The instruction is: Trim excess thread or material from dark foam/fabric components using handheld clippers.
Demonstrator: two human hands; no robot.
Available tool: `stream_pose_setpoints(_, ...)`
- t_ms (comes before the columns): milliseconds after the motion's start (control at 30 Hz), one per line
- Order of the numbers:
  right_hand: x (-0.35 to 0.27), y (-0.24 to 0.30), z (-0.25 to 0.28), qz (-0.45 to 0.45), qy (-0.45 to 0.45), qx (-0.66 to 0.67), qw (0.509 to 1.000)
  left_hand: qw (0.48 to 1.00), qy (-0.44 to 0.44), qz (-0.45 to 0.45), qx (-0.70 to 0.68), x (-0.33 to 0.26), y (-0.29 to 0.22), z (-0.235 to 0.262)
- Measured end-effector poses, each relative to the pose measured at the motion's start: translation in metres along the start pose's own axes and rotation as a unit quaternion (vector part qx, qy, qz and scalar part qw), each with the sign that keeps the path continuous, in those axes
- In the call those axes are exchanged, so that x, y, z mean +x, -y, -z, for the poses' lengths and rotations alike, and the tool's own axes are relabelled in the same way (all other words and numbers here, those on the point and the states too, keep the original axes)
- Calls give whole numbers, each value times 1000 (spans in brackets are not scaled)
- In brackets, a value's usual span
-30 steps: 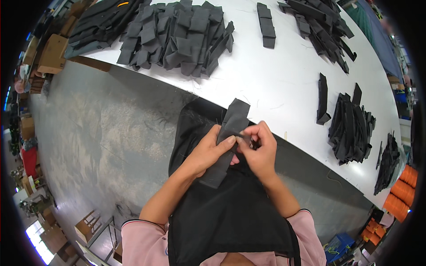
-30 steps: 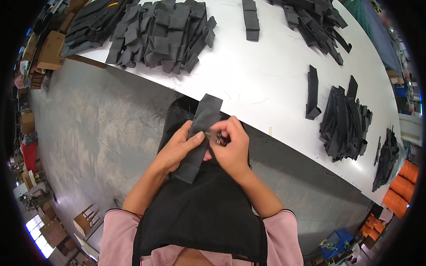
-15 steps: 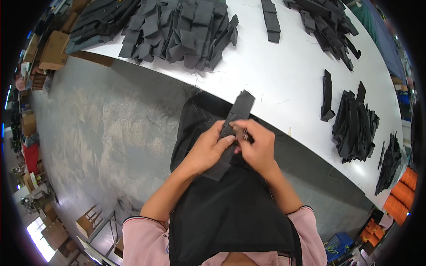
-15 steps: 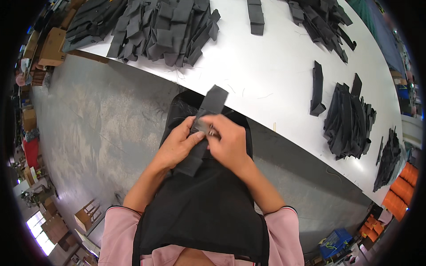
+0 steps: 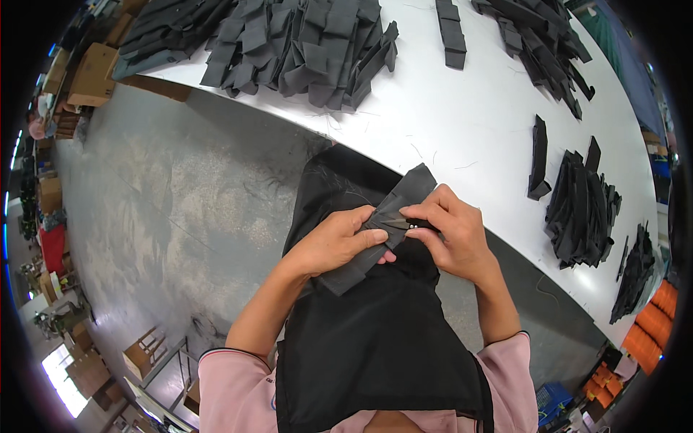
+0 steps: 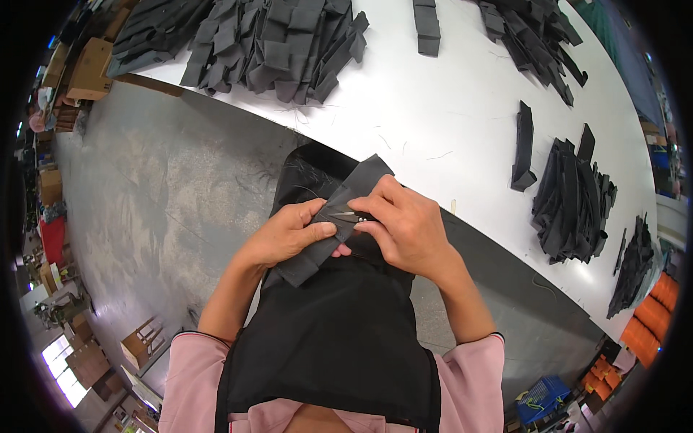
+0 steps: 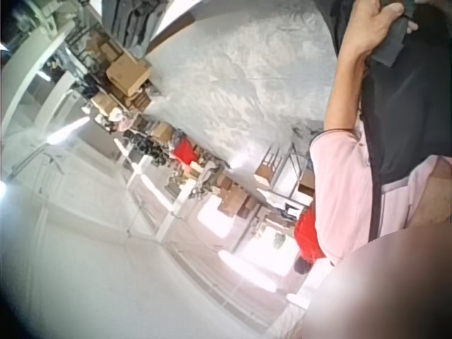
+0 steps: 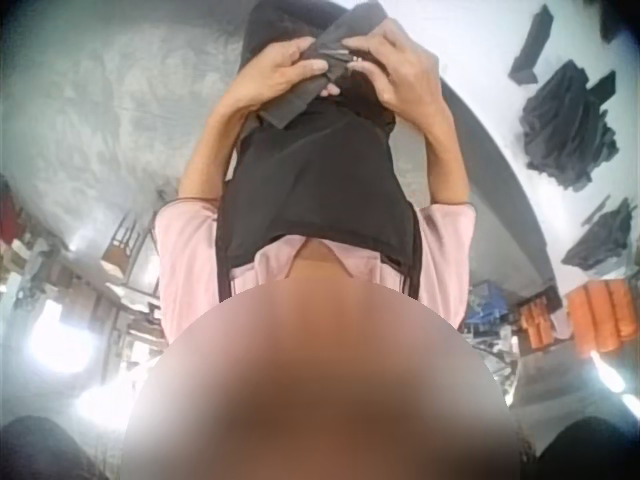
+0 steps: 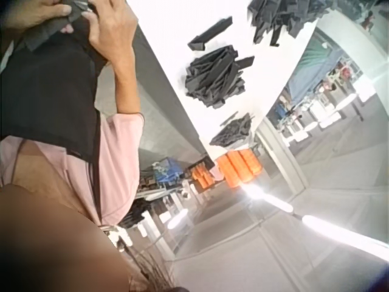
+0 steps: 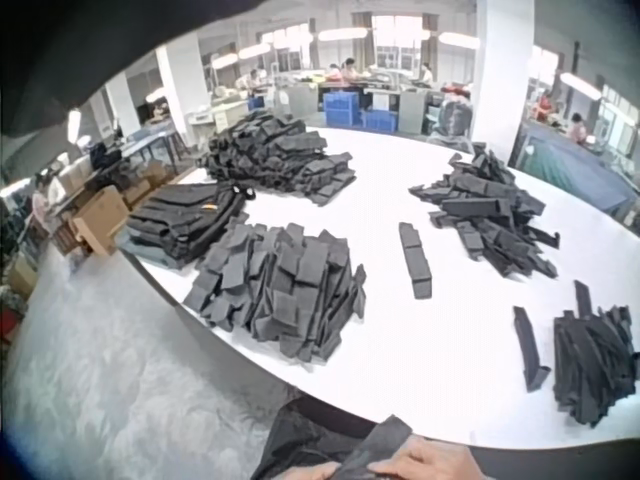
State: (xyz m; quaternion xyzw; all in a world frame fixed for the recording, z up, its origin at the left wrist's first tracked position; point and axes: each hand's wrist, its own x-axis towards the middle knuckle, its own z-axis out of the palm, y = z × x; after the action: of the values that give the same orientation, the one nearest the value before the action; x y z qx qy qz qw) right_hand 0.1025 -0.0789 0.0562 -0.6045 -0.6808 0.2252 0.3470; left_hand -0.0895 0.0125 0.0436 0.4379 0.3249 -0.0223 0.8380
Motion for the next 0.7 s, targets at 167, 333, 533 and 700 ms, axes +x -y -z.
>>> stream_pose_setpoints(167,5,-5,5,49,24,2,999,1000,28,-9,-8,0,1,1)
stream_pose_setpoints(333,4,-7,2,49,33,38,998,998,46,-7,-29,-1,1,0)
stream_pose_setpoints(533,2,-5,-3,29,25,57,998,998,60,-7,-20,1,6,3)
stream_pose_setpoints(700,-3,1,-8,58,-6,-37,998,999,41,10,-26,-1,0,-1)
